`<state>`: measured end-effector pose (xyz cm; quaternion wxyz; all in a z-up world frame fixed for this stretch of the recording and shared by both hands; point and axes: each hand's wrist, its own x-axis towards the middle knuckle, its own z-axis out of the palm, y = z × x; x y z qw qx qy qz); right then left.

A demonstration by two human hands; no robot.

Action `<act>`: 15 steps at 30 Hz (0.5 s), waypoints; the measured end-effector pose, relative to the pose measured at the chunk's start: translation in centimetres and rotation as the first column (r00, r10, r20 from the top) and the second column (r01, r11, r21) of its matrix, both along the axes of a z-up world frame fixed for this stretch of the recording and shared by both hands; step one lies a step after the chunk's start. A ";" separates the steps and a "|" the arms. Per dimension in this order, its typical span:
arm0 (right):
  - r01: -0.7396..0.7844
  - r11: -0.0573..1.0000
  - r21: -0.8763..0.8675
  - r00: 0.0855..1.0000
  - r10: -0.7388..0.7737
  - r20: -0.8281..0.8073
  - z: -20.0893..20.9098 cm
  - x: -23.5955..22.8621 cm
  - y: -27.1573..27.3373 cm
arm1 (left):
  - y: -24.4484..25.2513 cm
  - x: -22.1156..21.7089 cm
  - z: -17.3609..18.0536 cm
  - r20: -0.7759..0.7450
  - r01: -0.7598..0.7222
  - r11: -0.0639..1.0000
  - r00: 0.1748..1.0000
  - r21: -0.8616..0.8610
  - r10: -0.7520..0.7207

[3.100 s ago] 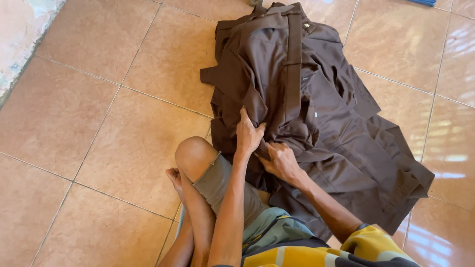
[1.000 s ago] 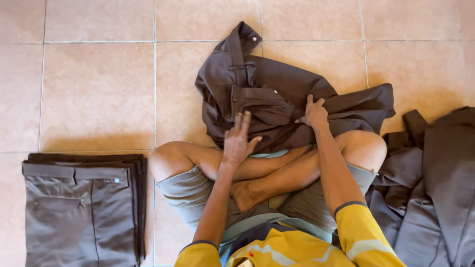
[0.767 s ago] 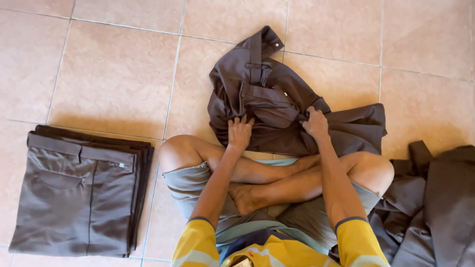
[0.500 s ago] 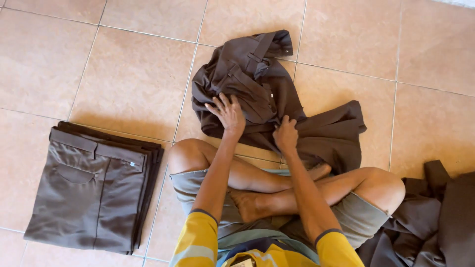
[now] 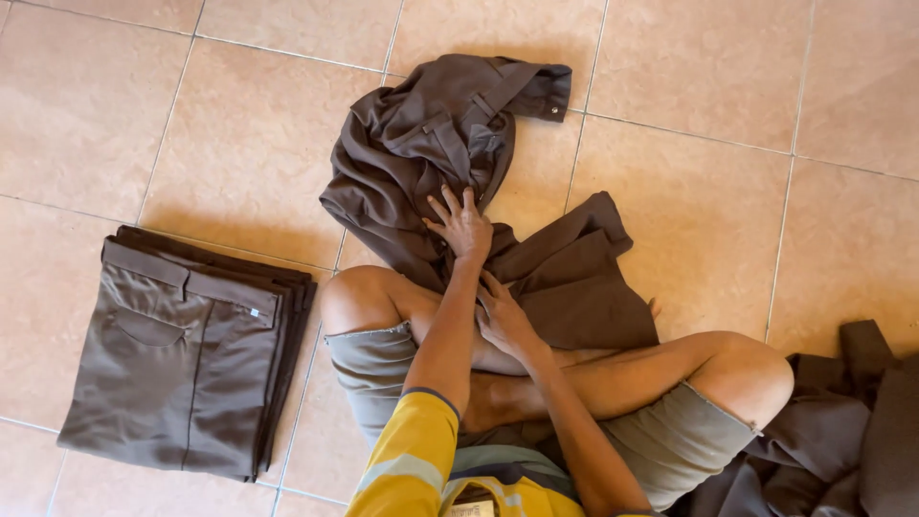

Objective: Folding a pair of brown pants and placing them on a stack

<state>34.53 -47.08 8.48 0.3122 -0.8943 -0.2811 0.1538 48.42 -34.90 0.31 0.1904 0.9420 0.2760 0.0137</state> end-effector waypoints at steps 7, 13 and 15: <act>0.209 0.967 0.144 0.962 -0.230 0.149 0.7 3.1 -7.5 | 4.9 -4.3 0.0 -0.061 0.480 0.855 0.864 -0.198 -0.499; 0.511 0.859 0.005 0.820 -0.489 0.298 3.9 6.5 -9.8 | -2.5 -12.6 9.7 0.184 0.368 0.851 0.870 0.376 -0.458; 0.573 0.797 -0.191 0.805 -0.504 0.313 4.1 8.7 -10.4 | -6.3 -15.3 11.4 0.229 0.480 0.875 0.847 0.058 -0.480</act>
